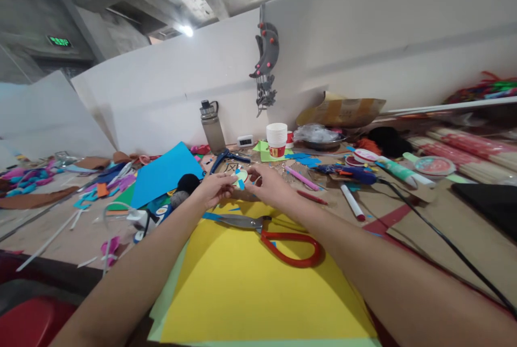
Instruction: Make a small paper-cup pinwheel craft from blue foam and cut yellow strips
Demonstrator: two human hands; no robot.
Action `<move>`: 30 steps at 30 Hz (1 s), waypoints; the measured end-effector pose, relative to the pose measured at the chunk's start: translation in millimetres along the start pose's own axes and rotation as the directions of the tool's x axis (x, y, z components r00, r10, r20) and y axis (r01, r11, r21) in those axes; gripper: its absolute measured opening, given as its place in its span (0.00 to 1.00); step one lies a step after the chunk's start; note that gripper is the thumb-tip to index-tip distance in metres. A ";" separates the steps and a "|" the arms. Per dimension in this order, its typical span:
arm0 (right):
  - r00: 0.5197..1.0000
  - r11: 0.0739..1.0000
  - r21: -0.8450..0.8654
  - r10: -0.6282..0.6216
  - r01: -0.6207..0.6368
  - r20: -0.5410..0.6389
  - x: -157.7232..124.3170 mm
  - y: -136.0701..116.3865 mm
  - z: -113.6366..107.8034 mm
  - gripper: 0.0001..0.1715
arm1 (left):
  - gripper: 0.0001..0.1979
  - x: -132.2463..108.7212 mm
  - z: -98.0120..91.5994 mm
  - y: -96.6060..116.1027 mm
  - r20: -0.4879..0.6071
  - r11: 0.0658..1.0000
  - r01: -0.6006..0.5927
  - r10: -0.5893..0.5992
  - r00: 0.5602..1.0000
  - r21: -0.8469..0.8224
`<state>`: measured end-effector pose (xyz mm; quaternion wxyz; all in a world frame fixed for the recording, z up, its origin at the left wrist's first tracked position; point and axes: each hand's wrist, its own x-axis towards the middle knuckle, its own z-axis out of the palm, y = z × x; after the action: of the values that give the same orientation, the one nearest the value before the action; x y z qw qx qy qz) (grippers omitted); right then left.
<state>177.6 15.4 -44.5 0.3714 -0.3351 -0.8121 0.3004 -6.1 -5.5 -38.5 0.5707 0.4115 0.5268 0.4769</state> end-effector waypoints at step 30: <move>0.985 0.986 0.132 0.119 -0.102 -0.125 3.3 6.6 4.3 0.09 | 0.20 -11.9 18.9 -4.8 0.027 0.894 -0.379 0.384 0.923 0.239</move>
<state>174.7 20.9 -50.3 0.4274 -0.3749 -0.7455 0.3478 13.3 -17.5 -38.7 0.4066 0.5675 0.4956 0.5167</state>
